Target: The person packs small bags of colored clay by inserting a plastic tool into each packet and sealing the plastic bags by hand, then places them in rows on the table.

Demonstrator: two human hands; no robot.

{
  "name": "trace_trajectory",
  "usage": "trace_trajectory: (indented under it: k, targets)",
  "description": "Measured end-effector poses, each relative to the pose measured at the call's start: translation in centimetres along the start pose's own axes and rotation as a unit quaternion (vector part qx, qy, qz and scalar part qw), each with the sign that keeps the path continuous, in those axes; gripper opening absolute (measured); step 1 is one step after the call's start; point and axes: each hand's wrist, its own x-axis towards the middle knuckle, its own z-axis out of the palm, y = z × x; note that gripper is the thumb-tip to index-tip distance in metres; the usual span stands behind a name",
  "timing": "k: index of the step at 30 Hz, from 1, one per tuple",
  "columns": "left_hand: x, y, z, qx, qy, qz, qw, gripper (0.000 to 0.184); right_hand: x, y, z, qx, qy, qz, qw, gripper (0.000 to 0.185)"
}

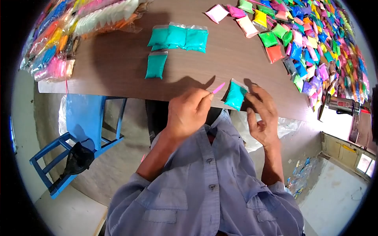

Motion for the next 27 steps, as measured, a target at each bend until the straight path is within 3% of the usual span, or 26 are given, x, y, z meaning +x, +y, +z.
trace_trajectory:
  k: [2, 7, 9, 11, 13, 15, 18, 21, 27]
  targets:
    - [-0.6, 0.2, 0.4, 0.014, 0.001, 0.047, 0.999, 0.005, 0.7, 0.3, 1.1, 0.003, -0.012, -0.036, 0.999, 0.044]
    - [-1.9, 1.0, 1.1, 0.026, -0.045, 0.068, 0.996, 0.007, 1.0, 0.9, 2.4, -0.070, -0.008, -0.077, 0.995, 0.045]
    - [-2.0, 0.8, 0.9, 0.139, -0.066, 0.067, 0.986, 0.006, 1.1, 0.1, 2.2, -0.077, -0.010, -0.070, 0.995, 0.046]
    - [-1.7, 0.4, 0.5, 0.189, -0.043, 0.047, 0.980, 0.004, 1.1, -0.3, 2.2, -0.083, -0.010, -0.061, 0.995, 0.047]
    - [-0.9, -0.4, 0.3, 0.142, 0.038, 0.051, 0.988, 0.002, 1.2, -0.4, 2.4, -0.090, -0.006, -0.054, 0.994, 0.048]
    - [-0.9, -0.8, 0.1, 0.161, 0.039, 0.057, 0.985, 0.003, 1.1, -0.5, 2.5, -0.086, 0.003, -0.050, 0.995, 0.046]
    - [-1.6, -0.4, 0.1, 0.205, -0.047, 0.190, 0.959, 0.008, 1.0, -0.1, 3.3, -0.083, 0.027, -0.049, 0.995, 0.040]
    - [-1.6, 1.3, 1.0, 0.103, -0.068, 0.137, 0.983, 0.008, 0.9, 0.3, 3.7, -0.075, 0.052, -0.042, 0.995, 0.033]
    - [0.7, -0.4, 0.9, 0.154, 0.013, 0.090, 0.984, 0.006, 1.1, 0.8, 4.5, -0.059, 0.091, -0.042, 0.993, 0.026]
